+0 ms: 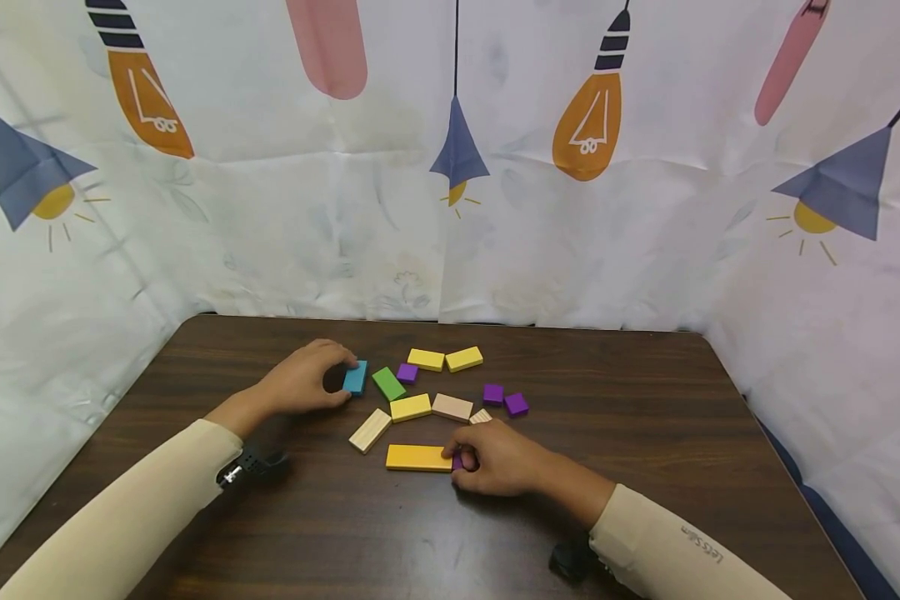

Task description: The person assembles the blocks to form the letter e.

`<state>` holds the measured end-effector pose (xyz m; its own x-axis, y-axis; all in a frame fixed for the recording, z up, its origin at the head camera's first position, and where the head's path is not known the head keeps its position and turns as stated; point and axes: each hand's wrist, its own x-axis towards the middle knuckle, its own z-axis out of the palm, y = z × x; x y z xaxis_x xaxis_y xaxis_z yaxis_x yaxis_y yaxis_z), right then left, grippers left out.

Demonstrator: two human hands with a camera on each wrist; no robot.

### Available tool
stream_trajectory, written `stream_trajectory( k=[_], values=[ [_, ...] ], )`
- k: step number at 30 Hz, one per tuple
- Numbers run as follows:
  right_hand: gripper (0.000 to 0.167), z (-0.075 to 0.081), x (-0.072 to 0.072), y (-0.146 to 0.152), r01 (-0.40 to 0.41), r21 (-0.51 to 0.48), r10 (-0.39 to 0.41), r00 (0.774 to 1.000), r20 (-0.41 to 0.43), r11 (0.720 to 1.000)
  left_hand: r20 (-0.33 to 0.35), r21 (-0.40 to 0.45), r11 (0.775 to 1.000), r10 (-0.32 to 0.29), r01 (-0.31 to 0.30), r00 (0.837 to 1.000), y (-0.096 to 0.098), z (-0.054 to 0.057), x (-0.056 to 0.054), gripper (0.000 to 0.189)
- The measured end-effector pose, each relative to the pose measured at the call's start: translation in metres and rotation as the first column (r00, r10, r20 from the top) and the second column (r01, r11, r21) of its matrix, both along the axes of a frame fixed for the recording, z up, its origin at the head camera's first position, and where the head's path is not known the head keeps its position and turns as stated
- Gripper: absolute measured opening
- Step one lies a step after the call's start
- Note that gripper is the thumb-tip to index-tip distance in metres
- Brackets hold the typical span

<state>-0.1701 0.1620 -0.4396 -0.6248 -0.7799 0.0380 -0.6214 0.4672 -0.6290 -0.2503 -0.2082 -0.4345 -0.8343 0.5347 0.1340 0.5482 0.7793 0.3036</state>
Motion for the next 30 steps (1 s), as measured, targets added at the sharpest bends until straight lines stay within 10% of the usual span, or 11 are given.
stream_trajectory(
  k=[30],
  values=[
    [0.022, -0.001, 0.001, -0.001, 0.023, 0.008, -0.023, 1.000, -0.021, 1.000, -0.059, 0.105, 0.947, -0.298, 0.302, 0.953, 0.021, 0.012, 0.070, 0.041]
  ],
)
